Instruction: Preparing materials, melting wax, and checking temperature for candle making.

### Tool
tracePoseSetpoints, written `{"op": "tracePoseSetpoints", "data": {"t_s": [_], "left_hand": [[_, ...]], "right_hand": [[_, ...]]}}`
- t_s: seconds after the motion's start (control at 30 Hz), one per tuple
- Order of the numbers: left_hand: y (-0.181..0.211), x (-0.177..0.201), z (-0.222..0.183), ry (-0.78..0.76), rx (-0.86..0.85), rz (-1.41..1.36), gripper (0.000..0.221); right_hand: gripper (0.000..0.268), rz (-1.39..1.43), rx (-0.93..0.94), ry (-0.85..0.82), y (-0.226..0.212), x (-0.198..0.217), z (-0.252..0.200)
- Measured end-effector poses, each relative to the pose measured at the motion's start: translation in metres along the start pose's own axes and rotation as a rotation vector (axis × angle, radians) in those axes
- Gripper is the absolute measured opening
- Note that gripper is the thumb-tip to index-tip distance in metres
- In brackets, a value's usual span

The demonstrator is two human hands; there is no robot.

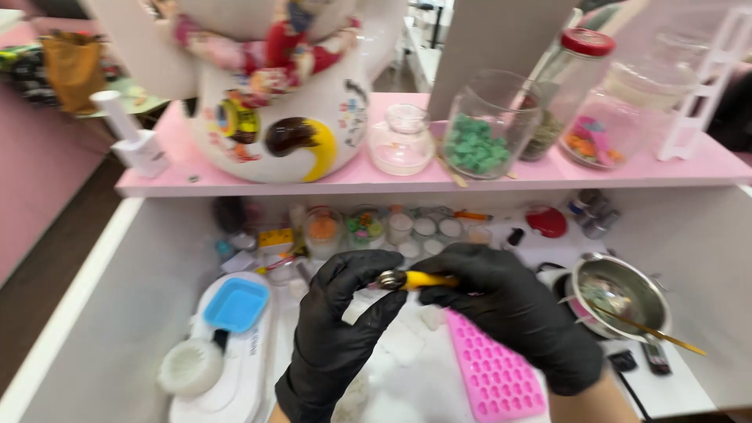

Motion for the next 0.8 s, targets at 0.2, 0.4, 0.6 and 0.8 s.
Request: {"op": "tracePoseSetpoints", "data": {"t_s": [0.2, 0.4, 0.6, 0.8], "left_hand": [[-0.012, -0.035, -0.005, -0.023, -0.049, 0.244, 0.045], [-0.042, -0.058, -0.013, 0.023, 0.034, 0.224, 0.034], [-0.057, -0.063, -0.022, 0.008, 0.132, 0.270, 0.032], [-0.060, -0.062, -0.027, 0.004, 0.177, 0.252, 0.030]], "right_hand": [[0.042, 0.155, -0.213, 0.601, 0.065, 0.196, -0.073], [0.022, -0.596, -0.147, 0.860, 0.137, 0.343, -0.105], [0.022, -0.984, -0.105, 0.721, 0.205, 0.384, -0.062], [0.022, -0.975, 0.042, 0.542, 0.240, 0.369, -0.045]]}}
Point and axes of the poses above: each hand's wrist, its own z-axis towards the middle knuckle, its own x-axis out of the back of the hand, y = z × x, the point moved 6 cm from there along z, towards the middle knuckle, and after that the axes turned 11 degrees about z, right-handed, at the moved point
